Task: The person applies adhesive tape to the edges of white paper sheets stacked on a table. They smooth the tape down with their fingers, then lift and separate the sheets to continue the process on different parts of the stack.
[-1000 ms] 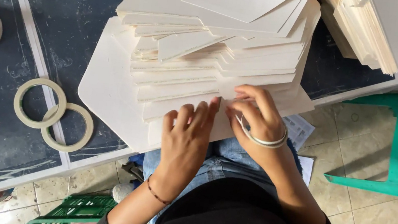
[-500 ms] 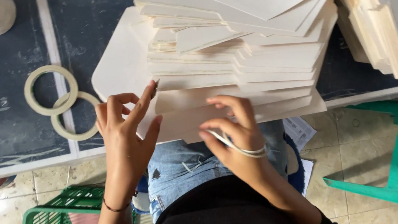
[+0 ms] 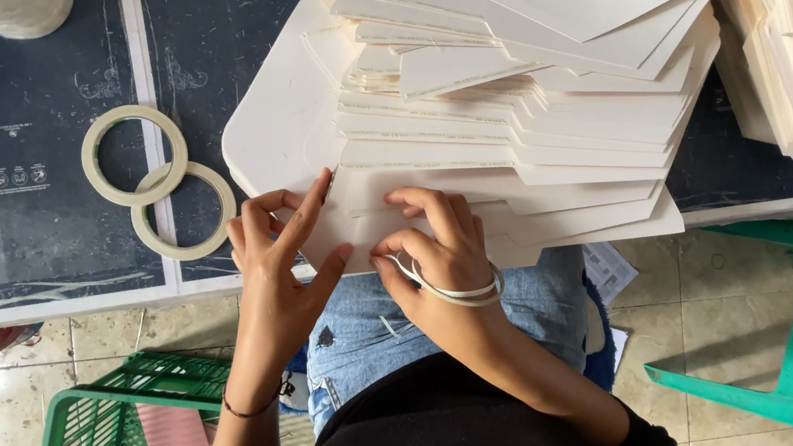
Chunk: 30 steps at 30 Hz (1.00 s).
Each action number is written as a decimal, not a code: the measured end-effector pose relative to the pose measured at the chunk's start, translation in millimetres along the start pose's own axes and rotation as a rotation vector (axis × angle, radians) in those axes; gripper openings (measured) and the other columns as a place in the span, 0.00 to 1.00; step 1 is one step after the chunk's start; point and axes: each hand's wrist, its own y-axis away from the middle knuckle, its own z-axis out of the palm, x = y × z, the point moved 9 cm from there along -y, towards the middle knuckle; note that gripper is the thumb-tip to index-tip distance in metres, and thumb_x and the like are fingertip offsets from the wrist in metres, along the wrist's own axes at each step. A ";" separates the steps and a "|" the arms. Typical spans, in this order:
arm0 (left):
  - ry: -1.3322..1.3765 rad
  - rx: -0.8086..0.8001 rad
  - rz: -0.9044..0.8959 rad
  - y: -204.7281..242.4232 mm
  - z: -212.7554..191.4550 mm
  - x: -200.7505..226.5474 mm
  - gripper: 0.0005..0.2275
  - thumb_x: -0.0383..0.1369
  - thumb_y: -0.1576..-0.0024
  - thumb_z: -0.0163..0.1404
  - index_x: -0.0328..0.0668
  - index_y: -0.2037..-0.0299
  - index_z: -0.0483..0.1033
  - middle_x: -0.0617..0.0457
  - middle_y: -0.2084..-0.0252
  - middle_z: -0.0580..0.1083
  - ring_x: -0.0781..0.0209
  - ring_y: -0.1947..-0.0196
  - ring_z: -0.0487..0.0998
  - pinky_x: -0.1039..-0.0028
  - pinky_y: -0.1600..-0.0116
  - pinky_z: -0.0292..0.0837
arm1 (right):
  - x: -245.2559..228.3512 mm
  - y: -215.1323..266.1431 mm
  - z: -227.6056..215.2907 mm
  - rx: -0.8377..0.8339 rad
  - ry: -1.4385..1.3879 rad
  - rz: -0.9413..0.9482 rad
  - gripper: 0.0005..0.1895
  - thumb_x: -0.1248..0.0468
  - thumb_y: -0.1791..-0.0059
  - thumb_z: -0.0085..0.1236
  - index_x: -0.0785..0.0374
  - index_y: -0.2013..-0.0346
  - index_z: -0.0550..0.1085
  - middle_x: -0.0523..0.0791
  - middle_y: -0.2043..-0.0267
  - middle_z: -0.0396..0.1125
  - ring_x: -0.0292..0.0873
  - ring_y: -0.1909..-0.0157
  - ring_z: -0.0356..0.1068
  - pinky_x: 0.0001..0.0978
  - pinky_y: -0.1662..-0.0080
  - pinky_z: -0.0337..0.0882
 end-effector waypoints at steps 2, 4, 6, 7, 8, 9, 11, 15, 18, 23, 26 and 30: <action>-0.001 -0.005 0.002 0.3 2.1 0.8 0.38 0.32 0.46 0.70 0.60 0.23 0.69 0.50 0.42 0.65 0.50 0.49 0.59 0.59 0.41 0.57 | 1.0 0.5 0.5 -0.018 -0.010 0.000 0.07 0.67 0.54 0.73 0.58 0.66 0.80 0.45 0.40 0.70 0.52 0.45 0.72 0.48 0.49 0.70; 0.000 -0.011 0.005 0.3 3.8 1.9 0.40 0.35 0.48 0.72 0.61 0.23 0.69 0.51 0.42 0.64 0.51 0.49 0.58 0.59 0.41 0.57 | 3.7 3.1 -0.6 -0.035 -0.018 0.002 0.06 0.67 0.53 0.72 0.59 0.65 0.80 0.45 0.41 0.70 0.52 0.45 0.72 0.48 0.49 0.71; 0.051 -0.017 -0.015 -0.6 4.4 1.0 0.39 0.33 0.47 0.71 0.61 0.23 0.69 0.51 0.42 0.63 0.51 0.49 0.56 0.60 0.40 0.56 | 5.1 7.1 0.4 -0.090 -0.107 -0.021 0.09 0.68 0.53 0.72 0.61 0.60 0.82 0.48 0.38 0.69 0.55 0.43 0.72 0.48 0.46 0.74; 0.050 -0.016 -0.017 -0.4 4.1 2.4 0.39 0.33 0.47 0.71 0.61 0.23 0.69 0.51 0.42 0.63 0.51 0.49 0.56 0.60 0.40 0.56 | 4.0 9.5 -1.1 -0.092 -0.108 -0.022 0.09 0.68 0.53 0.72 0.61 0.60 0.82 0.48 0.38 0.69 0.55 0.43 0.72 0.48 0.46 0.74; 0.033 -0.019 -0.015 0.0 4.0 4.1 0.39 0.33 0.47 0.71 0.62 0.23 0.70 0.51 0.42 0.63 0.51 0.49 0.56 0.60 0.40 0.56 | -1.0 12.2 -2.6 -0.097 -0.116 -0.063 0.21 0.67 0.57 0.76 0.64 0.51 0.79 0.53 0.33 0.63 0.60 0.40 0.70 0.53 0.42 0.74; 0.014 -0.020 -0.012 -0.4 3.3 5.8 0.39 0.32 0.47 0.71 0.63 0.23 0.70 0.52 0.41 0.63 0.50 0.49 0.56 0.59 0.41 0.56 | -6.1 14.2 -3.9 -0.100 -0.125 -0.106 0.33 0.67 0.60 0.80 0.67 0.42 0.76 0.59 0.27 0.57 0.64 0.37 0.68 0.57 0.37 0.73; 0.009 -0.019 -0.015 0.7 2.8 5.5 0.38 0.32 0.47 0.71 0.63 0.24 0.70 0.51 0.42 0.62 0.50 0.49 0.56 0.59 0.41 0.56 | -7.5 10.6 -17.9 -0.099 -0.212 -0.086 0.43 0.66 0.59 0.80 0.67 0.32 0.68 0.59 0.25 0.52 0.63 0.33 0.67 0.60 0.33 0.70; -0.126 -0.053 0.002 3.7 5.9 4.0 0.34 0.39 0.41 0.65 0.72 0.23 0.67 0.54 0.39 0.63 0.49 0.48 0.59 0.53 0.33 0.57 | -8.6 5.5 -50.0 -0.173 -0.513 -0.101 0.49 0.53 0.51 0.75 0.61 0.22 0.58 0.53 0.22 0.49 0.52 0.22 0.64 0.56 0.18 0.68; -0.123 -0.056 -0.010 3.8 6.3 2.7 0.33 0.39 0.41 0.65 0.72 0.24 0.68 0.54 0.39 0.62 0.47 0.47 0.59 0.52 0.34 0.58 | 11.8 6.8 -54.6 -0.205 -0.920 -0.042 0.51 0.64 0.55 0.78 0.67 0.23 0.58 0.53 0.20 0.48 0.53 0.17 0.59 0.44 0.14 0.59; -0.117 -0.047 -0.008 4.8 6.5 1.1 0.33 0.39 0.41 0.65 0.73 0.24 0.68 0.54 0.39 0.63 0.48 0.47 0.59 0.53 0.35 0.58 | 28.8 11.7 -78.6 -0.290 -1.228 -0.105 0.41 0.57 0.47 0.75 0.62 0.24 0.64 0.55 0.21 0.53 0.55 0.17 0.57 0.51 0.13 0.57; -0.106 -0.054 -0.006 4.0 7.0 0.0 0.32 0.39 0.41 0.65 0.72 0.25 0.69 0.55 0.39 0.62 0.49 0.48 0.59 0.52 0.34 0.57 | 38.3 16.5 -95.4 -0.316 -1.331 -0.219 0.37 0.56 0.45 0.74 0.60 0.25 0.67 0.57 0.22 0.55 0.55 0.17 0.58 0.52 0.13 0.57; -0.100 -0.056 -0.001 4.2 7.8 0.4 0.32 0.39 0.41 0.65 0.72 0.25 0.70 0.55 0.39 0.63 0.49 0.49 0.58 0.53 0.34 0.56 | 48.1 16.7 -119.9 -0.224 -0.920 -0.214 0.37 0.60 0.49 0.74 0.61 0.27 0.68 0.50 0.25 0.59 0.47 0.17 0.59 0.48 0.12 0.60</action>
